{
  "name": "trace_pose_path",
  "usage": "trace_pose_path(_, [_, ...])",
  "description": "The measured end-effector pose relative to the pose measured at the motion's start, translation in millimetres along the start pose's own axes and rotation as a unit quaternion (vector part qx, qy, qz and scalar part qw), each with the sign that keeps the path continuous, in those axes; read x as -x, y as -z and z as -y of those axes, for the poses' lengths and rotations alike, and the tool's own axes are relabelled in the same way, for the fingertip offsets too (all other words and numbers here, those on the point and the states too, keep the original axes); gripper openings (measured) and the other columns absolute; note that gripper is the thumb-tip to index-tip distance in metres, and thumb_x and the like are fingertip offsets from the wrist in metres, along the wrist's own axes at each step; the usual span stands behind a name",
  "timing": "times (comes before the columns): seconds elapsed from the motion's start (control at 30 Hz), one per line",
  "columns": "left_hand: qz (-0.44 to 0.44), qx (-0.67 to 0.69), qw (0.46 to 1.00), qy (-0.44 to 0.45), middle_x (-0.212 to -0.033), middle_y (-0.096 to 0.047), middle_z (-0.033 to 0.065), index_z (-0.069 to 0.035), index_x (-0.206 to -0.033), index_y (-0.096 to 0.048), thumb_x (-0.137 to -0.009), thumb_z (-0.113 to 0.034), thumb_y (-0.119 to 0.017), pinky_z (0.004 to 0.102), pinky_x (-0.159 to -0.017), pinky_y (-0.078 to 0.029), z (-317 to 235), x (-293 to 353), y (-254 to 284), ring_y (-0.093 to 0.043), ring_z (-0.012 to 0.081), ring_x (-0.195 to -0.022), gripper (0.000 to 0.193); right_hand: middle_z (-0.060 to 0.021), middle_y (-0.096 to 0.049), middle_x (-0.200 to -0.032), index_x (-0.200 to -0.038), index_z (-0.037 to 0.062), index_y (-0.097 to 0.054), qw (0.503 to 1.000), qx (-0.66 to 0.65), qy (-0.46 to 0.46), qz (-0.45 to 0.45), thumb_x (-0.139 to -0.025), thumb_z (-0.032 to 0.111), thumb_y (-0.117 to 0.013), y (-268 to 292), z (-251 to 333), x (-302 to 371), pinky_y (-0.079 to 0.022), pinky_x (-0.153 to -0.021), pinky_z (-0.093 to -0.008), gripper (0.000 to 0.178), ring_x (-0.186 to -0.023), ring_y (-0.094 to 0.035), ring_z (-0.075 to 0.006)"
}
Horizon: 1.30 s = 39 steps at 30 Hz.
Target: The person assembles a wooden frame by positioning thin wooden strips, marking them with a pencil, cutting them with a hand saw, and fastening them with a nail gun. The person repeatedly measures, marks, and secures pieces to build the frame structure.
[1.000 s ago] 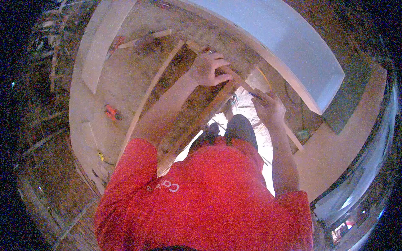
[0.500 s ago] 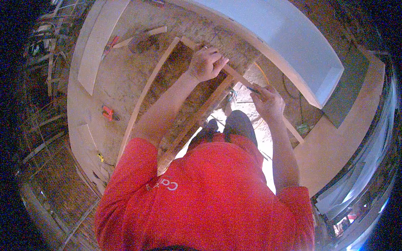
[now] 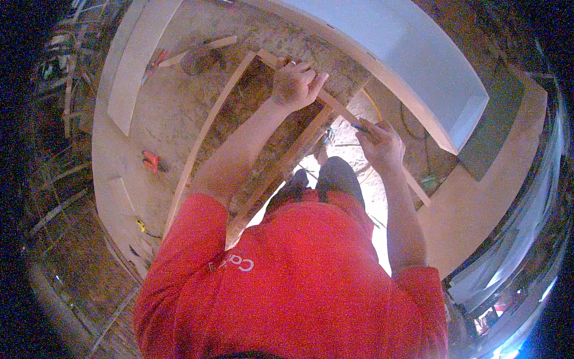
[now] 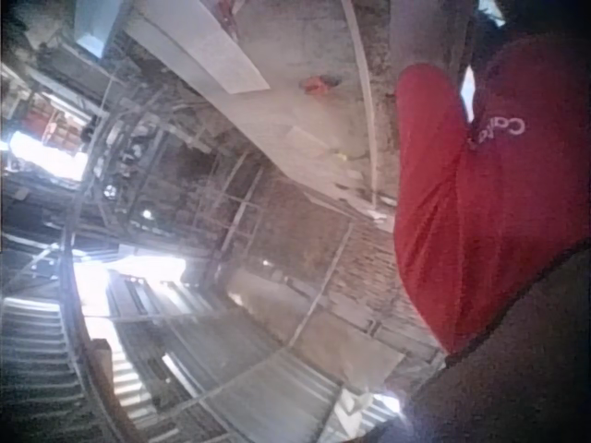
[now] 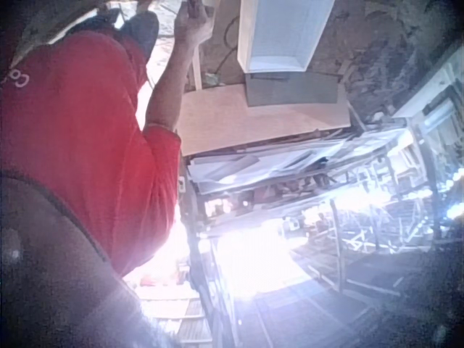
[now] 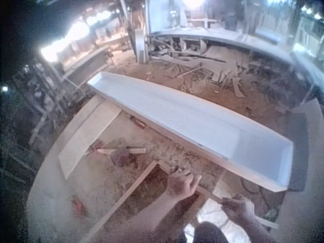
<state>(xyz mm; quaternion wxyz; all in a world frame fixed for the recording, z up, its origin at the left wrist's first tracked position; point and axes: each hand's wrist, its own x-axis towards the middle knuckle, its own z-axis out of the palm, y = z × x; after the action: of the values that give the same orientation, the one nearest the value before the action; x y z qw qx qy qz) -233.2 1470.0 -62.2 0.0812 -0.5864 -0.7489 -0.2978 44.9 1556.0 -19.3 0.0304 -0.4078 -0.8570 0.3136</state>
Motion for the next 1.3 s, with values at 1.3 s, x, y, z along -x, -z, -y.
trace_pose_path(1.3, [-0.061, -0.021, 0.998, 0.001, -0.064, -0.066, 0.0048, -0.014, -0.057, -0.065, -0.092, -0.034, -0.067, 0.0432, -0.085, -0.042, 9, 9, -14, -0.065, 0.0263, -0.061, 0.041, -0.0092, -0.075, -0.086, -0.102, -0.0033, -0.073, 0.957, -0.289, 0.012, -0.006, -0.094, 0.016, -0.075, -34, 61, -30, -0.056, -0.071, -0.0279, 0.021, -0.077, -0.070, -0.0128])
